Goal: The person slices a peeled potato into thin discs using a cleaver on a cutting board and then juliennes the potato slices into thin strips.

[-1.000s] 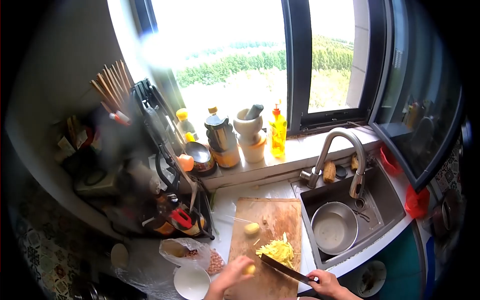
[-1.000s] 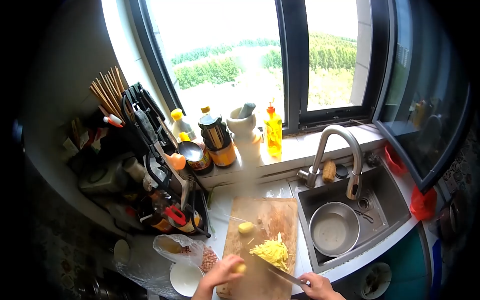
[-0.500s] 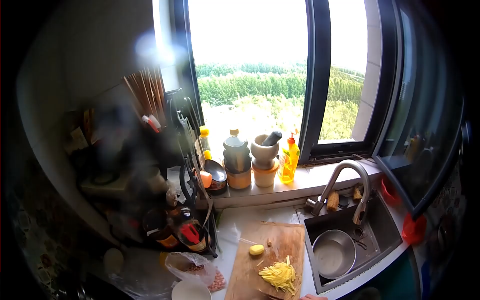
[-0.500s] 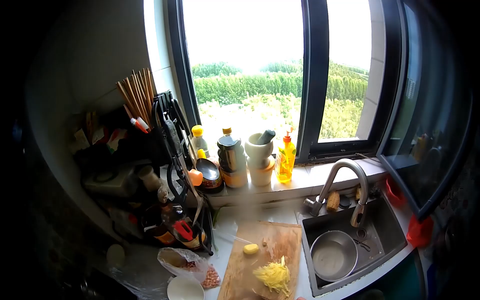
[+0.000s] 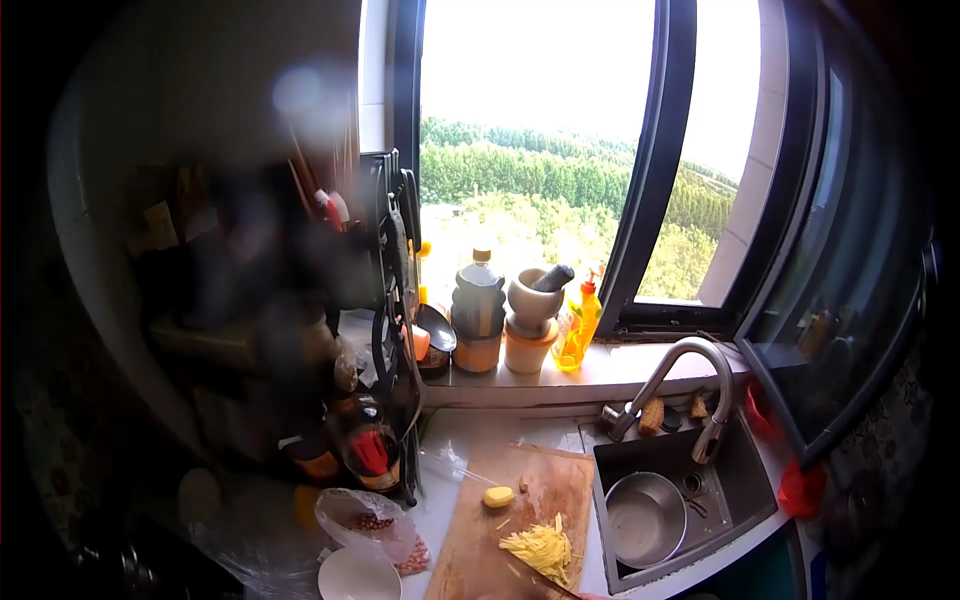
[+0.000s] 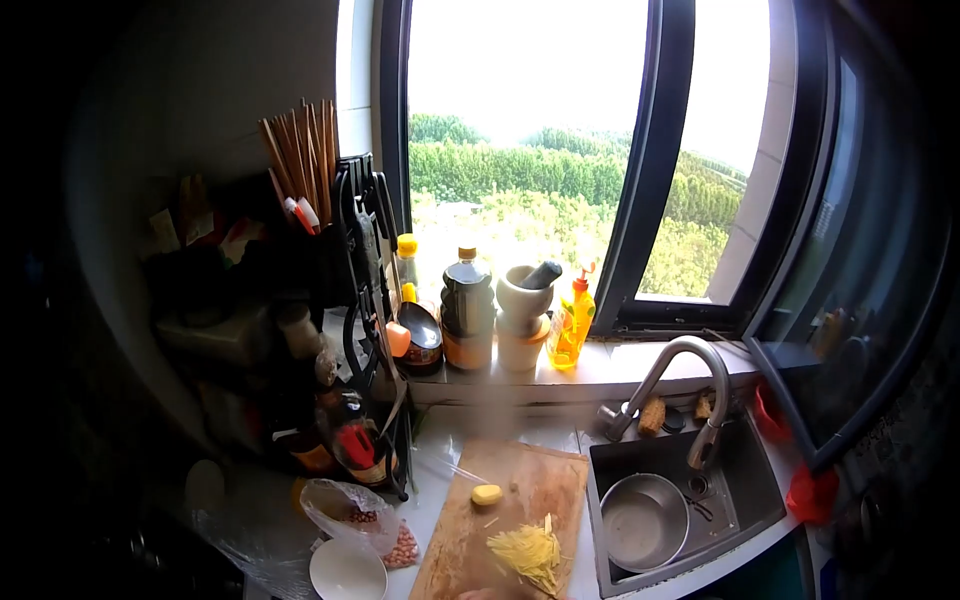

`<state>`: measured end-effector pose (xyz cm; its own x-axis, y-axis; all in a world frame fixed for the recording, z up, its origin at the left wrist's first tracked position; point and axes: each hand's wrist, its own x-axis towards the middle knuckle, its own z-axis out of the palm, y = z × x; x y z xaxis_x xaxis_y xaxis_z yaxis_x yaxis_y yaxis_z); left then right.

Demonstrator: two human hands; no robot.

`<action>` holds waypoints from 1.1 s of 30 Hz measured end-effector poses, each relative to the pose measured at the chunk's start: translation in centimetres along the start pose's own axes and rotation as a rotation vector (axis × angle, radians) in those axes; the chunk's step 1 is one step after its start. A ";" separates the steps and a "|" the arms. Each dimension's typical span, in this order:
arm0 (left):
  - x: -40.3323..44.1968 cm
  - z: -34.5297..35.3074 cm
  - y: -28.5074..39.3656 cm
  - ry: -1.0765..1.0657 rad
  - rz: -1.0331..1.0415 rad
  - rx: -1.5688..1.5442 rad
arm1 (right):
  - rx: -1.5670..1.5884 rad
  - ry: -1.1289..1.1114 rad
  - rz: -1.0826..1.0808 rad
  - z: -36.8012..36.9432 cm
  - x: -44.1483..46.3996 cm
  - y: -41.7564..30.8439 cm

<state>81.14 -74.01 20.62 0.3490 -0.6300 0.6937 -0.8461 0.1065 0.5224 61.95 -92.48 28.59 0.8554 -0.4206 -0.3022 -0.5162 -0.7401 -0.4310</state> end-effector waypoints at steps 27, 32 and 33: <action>-3.2 2.0 -1.6 -0.126 -0.194 -0.096 | -0.157 -0.179 -0.078 -0.5 -2.0 -0.8; -3.9 2.4 -1.7 -0.124 -0.249 -0.084 | -0.052 -0.180 -0.042 2.7 1.0 -1.8; -4.0 2.5 -1.6 -0.123 -0.271 -0.091 | -0.038 -0.191 -0.032 2.0 0.8 -2.5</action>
<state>80.10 -73.60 15.76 0.5008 -0.7328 0.4607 -0.6875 -0.0133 0.7261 63.89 -89.95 27.75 0.8457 -0.2920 -0.4467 -0.4842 -0.7719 -0.4119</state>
